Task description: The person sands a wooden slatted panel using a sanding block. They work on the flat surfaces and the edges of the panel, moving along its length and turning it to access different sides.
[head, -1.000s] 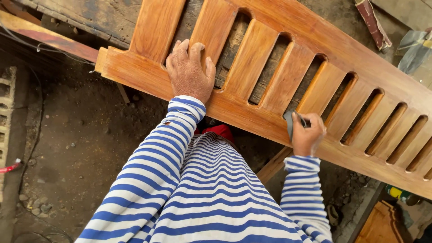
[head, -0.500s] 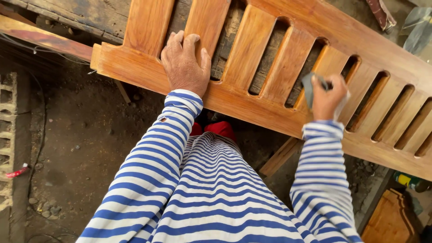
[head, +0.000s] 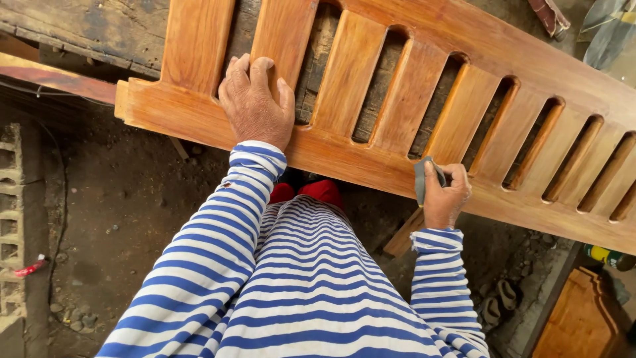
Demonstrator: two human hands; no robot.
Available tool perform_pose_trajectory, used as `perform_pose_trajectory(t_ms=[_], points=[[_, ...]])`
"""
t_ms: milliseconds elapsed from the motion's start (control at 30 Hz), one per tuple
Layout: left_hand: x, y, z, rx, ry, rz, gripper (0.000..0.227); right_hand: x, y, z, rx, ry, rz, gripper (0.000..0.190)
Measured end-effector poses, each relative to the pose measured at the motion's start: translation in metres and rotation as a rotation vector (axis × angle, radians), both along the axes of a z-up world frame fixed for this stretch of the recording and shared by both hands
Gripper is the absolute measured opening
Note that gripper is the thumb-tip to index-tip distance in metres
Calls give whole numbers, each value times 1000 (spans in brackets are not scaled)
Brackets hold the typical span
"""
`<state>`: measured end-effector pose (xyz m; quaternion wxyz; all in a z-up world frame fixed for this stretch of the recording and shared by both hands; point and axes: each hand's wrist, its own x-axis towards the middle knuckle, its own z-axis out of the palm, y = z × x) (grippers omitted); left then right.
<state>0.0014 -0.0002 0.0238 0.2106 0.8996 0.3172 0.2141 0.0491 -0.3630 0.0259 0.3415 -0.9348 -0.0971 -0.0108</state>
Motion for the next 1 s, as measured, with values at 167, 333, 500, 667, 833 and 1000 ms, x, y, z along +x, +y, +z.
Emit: perform_pose_trajectory(t_ms=[167, 333, 500, 667, 833, 1000], points=[[1, -1, -5, 18, -3, 29, 31, 1, 7, -10, -107, -131, -68, 42], [1, -1, -7, 42, -12, 28, 31, 44, 0, -23, -178, -198, -48, 43], [2, -1, -6, 44, -4, 23, 30, 108, -8, -25, -123, -226, -38, 43], [4, -3, -2, 52, 1, 24, 30, 126, -4, -16, -104, -171, -6, 45], [2, -4, -5, 70, -12, 25, 30, 46, 1, -4, -215, -95, 65, 41], [3, 0, -22, 187, 28, 63, 31, 48, -4, -21, -178, -156, 70, 37]])
